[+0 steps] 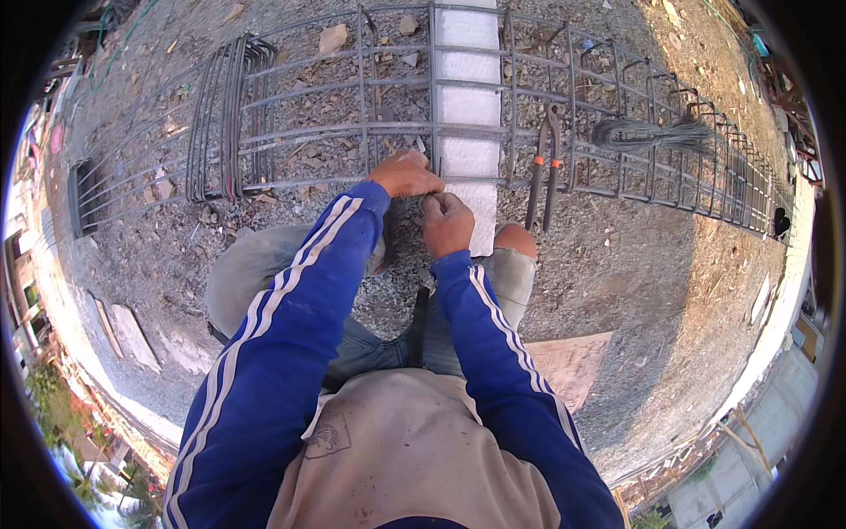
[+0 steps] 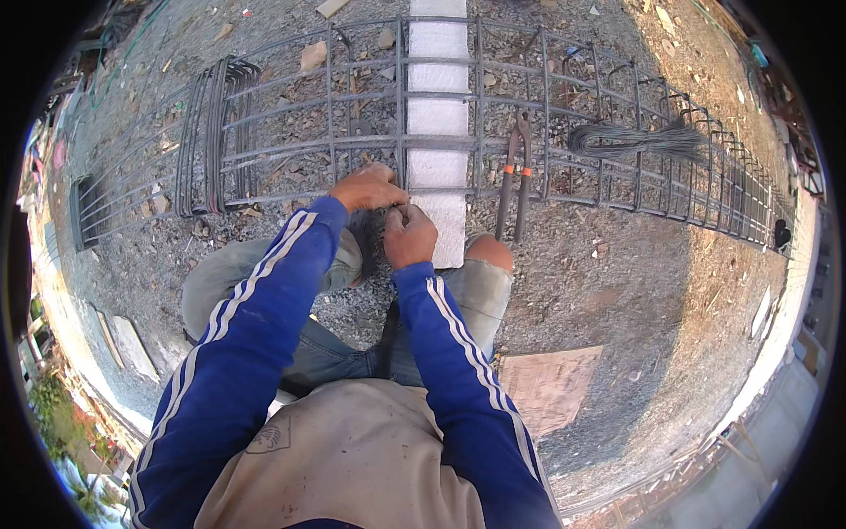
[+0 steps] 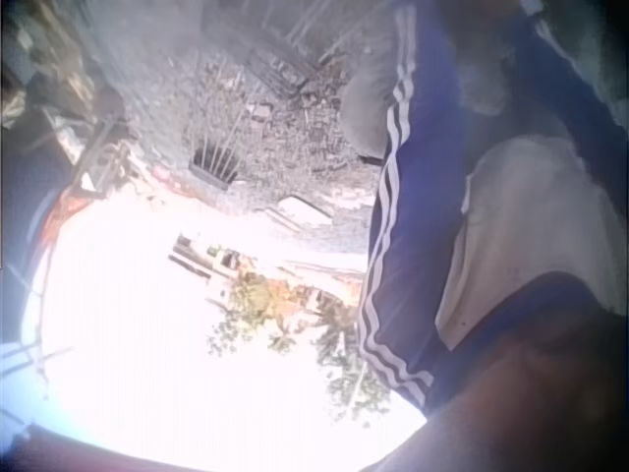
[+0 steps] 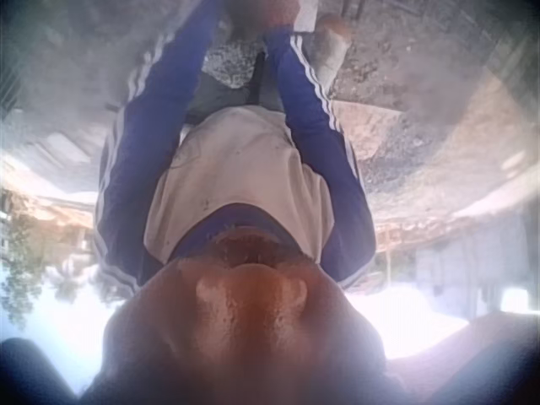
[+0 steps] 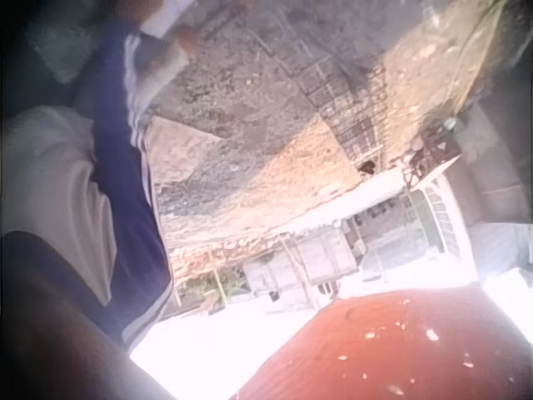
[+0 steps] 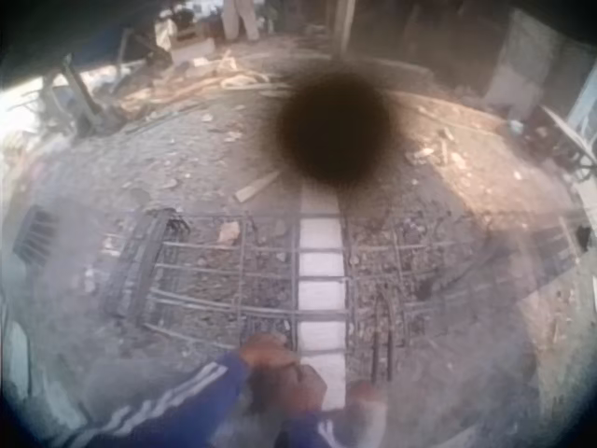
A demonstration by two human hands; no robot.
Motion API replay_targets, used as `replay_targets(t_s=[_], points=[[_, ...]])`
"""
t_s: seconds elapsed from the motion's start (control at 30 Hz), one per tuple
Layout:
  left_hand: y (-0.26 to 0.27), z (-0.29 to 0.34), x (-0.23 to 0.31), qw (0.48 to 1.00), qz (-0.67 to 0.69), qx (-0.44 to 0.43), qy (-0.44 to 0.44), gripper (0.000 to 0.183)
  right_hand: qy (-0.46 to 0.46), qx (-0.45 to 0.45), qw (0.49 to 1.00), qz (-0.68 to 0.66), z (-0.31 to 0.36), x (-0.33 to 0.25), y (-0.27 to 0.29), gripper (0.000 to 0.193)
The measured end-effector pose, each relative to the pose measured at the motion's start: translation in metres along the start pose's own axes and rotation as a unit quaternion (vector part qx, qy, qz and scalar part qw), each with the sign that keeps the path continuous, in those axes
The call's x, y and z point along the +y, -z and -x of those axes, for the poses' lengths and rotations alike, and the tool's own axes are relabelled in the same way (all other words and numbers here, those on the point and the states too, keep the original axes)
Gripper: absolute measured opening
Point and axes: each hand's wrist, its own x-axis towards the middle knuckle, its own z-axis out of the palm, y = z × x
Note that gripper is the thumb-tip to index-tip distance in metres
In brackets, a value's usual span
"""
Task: The person assembles a rebar structure on the ground by positioning steel rods and securing them with thin wire using pliers.
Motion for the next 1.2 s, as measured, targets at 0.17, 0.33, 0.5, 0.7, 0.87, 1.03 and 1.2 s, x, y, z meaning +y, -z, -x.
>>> replay_targets(t_s=[0.17,0.33,0.5,0.7,0.87,1.03,1.2], points=[[-0.003,-0.007,-0.012,0.972,0.216,-0.085,0.020,0.057,-0.003,0.074,0.996,0.058,-0.013,0.003,0.014,0.021],[-0.010,0.007,-0.001,0.999,0.025,0.044,-0.018,0.068,0.017,-0.017,0.955,0.296,-0.017,-0.005,0.020,0.025],[-0.013,0.013,0.009,0.997,0.012,0.079,0.002,0.068,0.065,-0.076,0.963,0.249,-0.010,0.007,0.021,0.026],[-0.047,0.036,0.002,0.858,-0.030,0.505,-0.088,0.048,0.206,0.211,0.900,0.321,-0.037,-0.014,0.098,0.057],[-0.096,0.052,0.010,0.891,0.253,0.376,0.034,0.037,0.067,0.141,0.897,0.413,-0.070,0.031,0.140,0.066],[-0.118,0.055,-0.005,0.765,0.607,0.188,0.108,0.044,-0.049,0.001,0.989,0.136,-0.066,0.031,0.160,0.037],[-0.087,0.097,0.023,0.636,0.764,0.053,0.095,0.054,-0.224,-0.276,0.906,-0.229,0.057,-0.021,0.138,0.027]])
